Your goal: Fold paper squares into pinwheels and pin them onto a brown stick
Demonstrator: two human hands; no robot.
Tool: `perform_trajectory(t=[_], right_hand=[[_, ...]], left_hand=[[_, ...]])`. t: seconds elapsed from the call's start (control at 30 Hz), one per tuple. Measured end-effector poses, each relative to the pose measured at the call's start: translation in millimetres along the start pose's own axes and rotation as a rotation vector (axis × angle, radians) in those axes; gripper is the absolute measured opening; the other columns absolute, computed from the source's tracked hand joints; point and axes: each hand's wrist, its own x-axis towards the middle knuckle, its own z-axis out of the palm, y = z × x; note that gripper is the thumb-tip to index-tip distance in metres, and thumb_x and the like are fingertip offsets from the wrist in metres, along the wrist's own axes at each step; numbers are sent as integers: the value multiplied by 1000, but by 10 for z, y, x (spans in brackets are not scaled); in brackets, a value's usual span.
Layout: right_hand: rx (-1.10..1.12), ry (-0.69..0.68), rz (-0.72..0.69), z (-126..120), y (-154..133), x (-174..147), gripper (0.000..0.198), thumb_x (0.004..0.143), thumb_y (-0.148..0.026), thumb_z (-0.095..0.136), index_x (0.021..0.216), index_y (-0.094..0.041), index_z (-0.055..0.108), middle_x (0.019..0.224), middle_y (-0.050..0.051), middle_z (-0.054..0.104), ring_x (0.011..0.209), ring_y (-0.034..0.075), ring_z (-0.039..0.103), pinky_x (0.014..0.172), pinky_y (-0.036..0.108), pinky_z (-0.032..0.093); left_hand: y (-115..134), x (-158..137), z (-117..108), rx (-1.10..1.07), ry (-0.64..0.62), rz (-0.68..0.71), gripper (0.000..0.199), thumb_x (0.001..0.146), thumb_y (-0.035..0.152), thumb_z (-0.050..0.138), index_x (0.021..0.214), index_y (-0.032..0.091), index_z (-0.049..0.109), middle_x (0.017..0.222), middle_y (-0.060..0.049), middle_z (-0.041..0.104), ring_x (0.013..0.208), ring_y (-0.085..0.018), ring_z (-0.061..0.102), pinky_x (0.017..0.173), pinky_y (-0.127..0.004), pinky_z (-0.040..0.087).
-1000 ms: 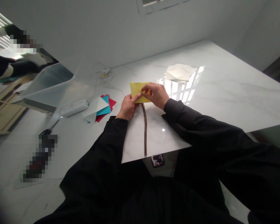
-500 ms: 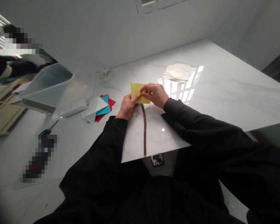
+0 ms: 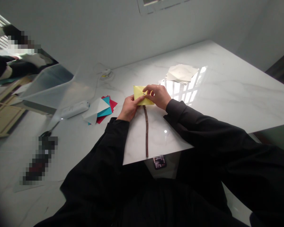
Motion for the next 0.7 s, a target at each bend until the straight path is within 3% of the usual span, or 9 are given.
perform_trajectory(t=[0.7], right_hand=[[-98, -6, -48, -48, -75, -11, 11, 94, -24, 70, 99, -22, 80, 91, 3, 71, 72, 15, 60, 77, 32, 49]], left_hand=[[29, 20, 19, -86, 0, -66, 47, 65, 38, 98, 97, 11, 78, 96, -11, 80, 94, -24, 75, 91, -35, 58]])
